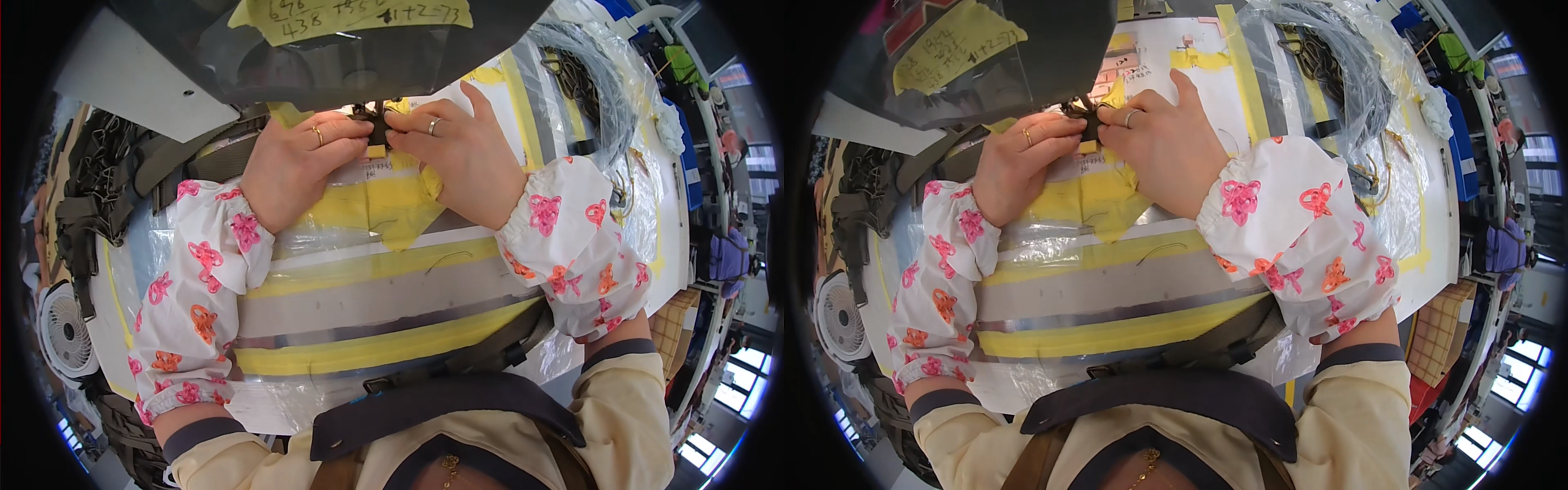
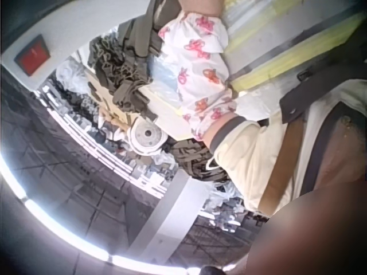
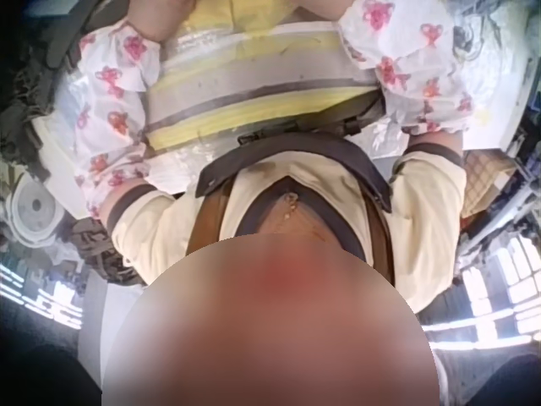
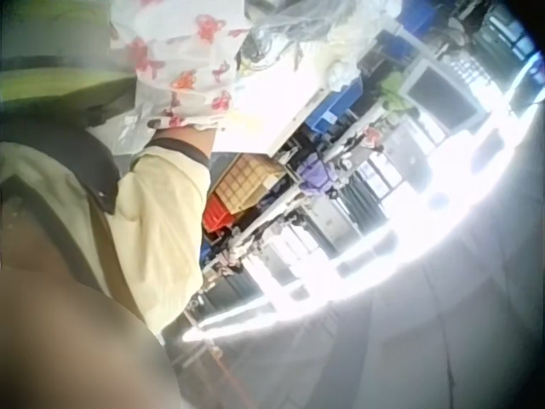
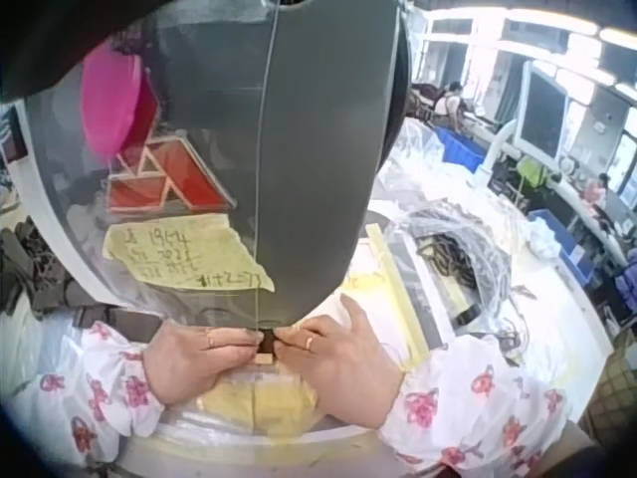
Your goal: Using an industrial sewing machine to assemble heavy nylon or leather straps.
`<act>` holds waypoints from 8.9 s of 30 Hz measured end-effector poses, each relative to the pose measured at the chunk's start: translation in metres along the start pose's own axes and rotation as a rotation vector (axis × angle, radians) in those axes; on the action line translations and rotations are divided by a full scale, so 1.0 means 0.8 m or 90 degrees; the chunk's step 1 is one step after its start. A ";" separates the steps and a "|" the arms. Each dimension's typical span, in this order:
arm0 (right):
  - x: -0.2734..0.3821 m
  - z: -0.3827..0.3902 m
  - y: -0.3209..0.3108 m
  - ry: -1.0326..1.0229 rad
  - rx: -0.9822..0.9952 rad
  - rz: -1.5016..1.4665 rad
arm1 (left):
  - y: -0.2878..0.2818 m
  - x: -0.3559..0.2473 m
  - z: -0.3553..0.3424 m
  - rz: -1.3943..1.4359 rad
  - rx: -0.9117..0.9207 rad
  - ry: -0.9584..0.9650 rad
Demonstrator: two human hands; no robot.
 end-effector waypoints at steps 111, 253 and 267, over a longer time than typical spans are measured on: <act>-0.179 0.019 -0.112 0.167 -0.066 -0.127 | -0.056 -0.028 0.018 0.159 0.078 -0.225; 0.013 0.009 -0.014 -0.011 -0.158 -0.061 | -0.008 -0.033 -0.007 -0.080 0.020 0.047; 0.028 0.001 -0.016 -0.050 -0.121 0.121 | -0.005 -0.011 0.000 0.010 -0.003 -0.085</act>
Point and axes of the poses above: each hand's wrist, its own z-axis away from the middle knuckle, its own y-axis out of the palm, x = y × z, the point moved 9 cm from there along -z, towards the middle knuckle, and after that the axes turned 7 degrees about -z, right-handed, at the moved point
